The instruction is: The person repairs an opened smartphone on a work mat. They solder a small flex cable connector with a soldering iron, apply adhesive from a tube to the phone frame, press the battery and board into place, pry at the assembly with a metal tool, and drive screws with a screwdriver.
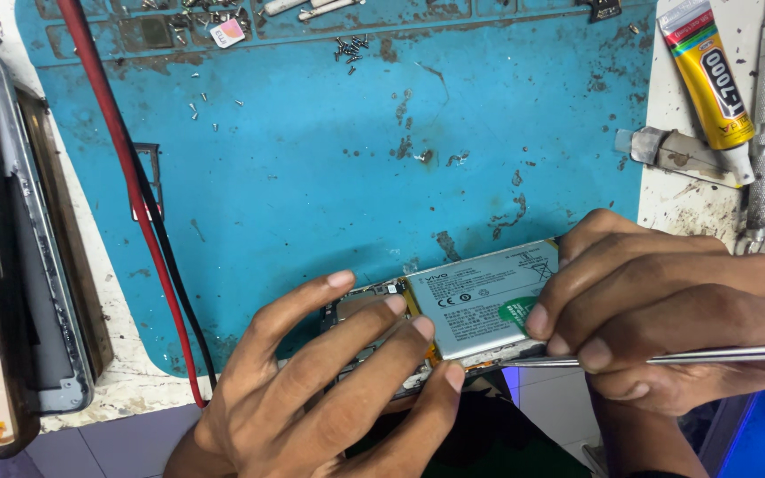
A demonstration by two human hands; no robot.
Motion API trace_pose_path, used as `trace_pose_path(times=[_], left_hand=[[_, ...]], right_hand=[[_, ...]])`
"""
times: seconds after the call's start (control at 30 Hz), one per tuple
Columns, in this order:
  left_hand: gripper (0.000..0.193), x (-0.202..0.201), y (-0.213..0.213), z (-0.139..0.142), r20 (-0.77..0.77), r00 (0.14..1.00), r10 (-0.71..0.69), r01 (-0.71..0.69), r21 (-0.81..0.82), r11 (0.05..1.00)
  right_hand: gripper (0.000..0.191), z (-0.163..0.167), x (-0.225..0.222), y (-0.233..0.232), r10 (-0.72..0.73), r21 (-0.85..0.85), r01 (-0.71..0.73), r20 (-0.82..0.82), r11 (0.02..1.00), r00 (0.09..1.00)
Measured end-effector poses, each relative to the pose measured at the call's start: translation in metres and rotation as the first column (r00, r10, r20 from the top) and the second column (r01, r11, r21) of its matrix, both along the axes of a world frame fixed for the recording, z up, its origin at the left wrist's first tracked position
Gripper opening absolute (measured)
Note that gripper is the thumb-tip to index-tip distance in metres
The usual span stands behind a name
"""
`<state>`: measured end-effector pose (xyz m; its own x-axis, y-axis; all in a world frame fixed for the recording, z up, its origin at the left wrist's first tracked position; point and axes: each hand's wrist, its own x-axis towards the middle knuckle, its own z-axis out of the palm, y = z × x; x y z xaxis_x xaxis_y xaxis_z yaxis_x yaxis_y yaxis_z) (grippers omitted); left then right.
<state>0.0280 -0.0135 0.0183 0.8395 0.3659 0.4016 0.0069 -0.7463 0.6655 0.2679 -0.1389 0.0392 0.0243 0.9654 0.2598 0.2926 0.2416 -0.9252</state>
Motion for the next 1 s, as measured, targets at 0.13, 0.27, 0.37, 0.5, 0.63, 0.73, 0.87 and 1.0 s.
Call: trace_pose_path(times=[0.13, 0.27, 0.37, 0.5, 0.63, 0.73, 0.87, 1.0], left_hand=[[0.016, 0.001, -0.001, 0.000, 0.011, 1.000, 0.020, -0.020, -0.022, 1.000], [0.015, 0.002, -0.002, 0.002, 0.021, 0.999, 0.032, -0.032, -0.027, 0.999], [0.015, 0.003, -0.001, 0.002, 0.034, 0.999, 0.031, -0.030, -0.025, 0.999], [0.016, 0.004, 0.003, 0.000, 0.056, 0.998, 0.005, -0.006, 0.013, 1.000], [0.016, 0.002, 0.006, -0.002, 0.055, 0.998, -0.033, 0.031, 0.041, 0.999], [0.016, 0.002, 0.006, -0.002, 0.052, 0.998, -0.033, 0.031, 0.041, 0.999], [0.015, 0.002, 0.006, -0.003, 0.053, 0.998, -0.040, 0.037, 0.056, 0.998], [0.017, 0.001, 0.008, -0.002, 0.058, 0.997, -0.055, 0.052, 0.050, 0.997]], right_hand=[[0.013, 0.004, 0.001, 0.002, 0.104, -0.065, -0.101, 0.033, 0.993, 0.994], [0.015, -0.001, 0.006, -0.017, 0.067, -0.044, -0.061, 0.141, 0.997, 0.988], [0.015, -0.011, 0.011, -0.037, 0.055, -0.039, -0.049, 0.154, 0.998, 0.987], [0.016, -0.016, 0.013, -0.043, 0.046, -0.040, -0.042, 0.123, 0.998, 0.991], [0.016, -0.009, 0.001, -0.023, 0.008, -0.014, -0.007, 0.125, 1.000, 0.992], [0.017, -0.005, -0.011, -0.011, -0.112, 0.019, 0.111, 0.144, 0.994, 0.983], [0.015, -0.007, -0.006, -0.018, -0.021, -0.018, 0.024, 0.173, 1.000, 0.985], [0.016, -0.009, 0.014, -0.032, 0.087, -0.058, -0.078, 0.154, 0.995, 0.984]])
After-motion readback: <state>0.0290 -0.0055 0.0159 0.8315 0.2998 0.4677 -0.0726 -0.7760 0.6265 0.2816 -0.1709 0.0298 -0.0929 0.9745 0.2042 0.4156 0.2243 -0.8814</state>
